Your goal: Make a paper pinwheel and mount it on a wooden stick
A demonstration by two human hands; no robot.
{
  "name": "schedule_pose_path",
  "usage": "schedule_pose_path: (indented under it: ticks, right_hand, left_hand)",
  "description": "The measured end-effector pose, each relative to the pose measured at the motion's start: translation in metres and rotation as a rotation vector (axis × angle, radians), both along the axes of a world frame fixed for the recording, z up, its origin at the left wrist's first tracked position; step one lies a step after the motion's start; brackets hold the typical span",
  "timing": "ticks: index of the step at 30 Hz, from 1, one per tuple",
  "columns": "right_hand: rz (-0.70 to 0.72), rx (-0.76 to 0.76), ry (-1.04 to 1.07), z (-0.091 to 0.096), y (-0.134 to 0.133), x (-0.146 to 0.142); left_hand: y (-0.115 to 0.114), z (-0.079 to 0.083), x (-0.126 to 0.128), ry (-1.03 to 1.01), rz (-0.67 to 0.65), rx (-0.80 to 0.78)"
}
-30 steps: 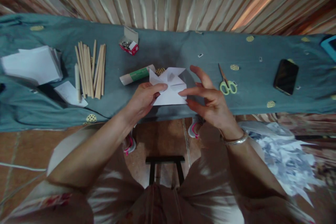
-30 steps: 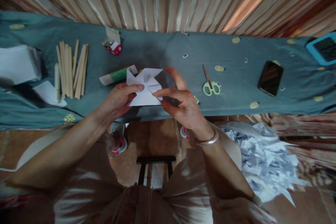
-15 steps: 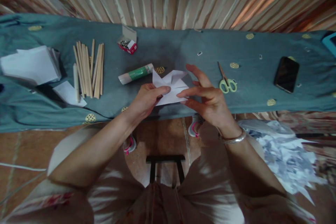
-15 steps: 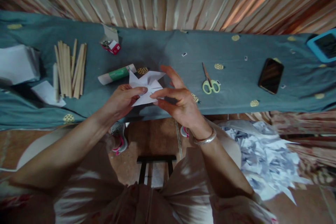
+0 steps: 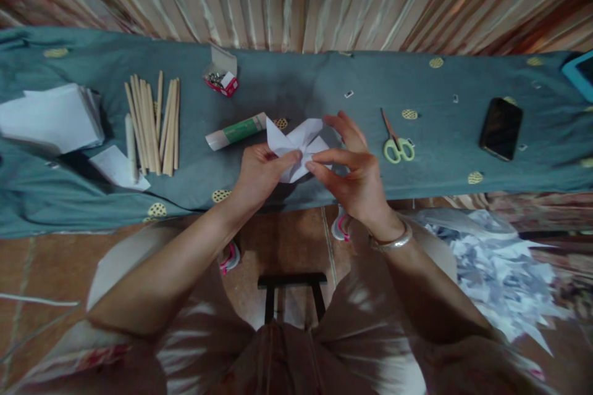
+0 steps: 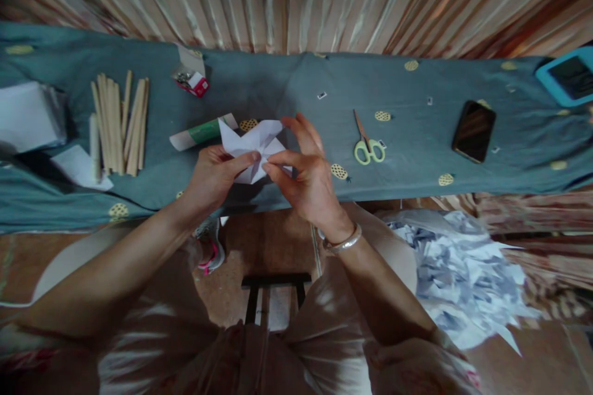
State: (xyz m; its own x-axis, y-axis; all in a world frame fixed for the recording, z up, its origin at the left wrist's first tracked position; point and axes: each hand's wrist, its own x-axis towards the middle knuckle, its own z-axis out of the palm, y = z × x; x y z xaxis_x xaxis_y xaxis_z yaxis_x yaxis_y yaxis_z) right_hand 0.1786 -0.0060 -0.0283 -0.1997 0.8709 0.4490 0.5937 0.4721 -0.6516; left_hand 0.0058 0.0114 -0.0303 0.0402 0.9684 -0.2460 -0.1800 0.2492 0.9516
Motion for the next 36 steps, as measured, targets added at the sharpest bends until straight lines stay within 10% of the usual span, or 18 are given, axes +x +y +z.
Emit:
schedule_pose_path:
  ticks: [36]
  right_hand:
    - [-0.142, 0.028, -0.221, 0.005, -0.001, -0.020]
  left_hand:
    - [-0.001, 0.002, 0.001, 0.129, 0.020, 0.039]
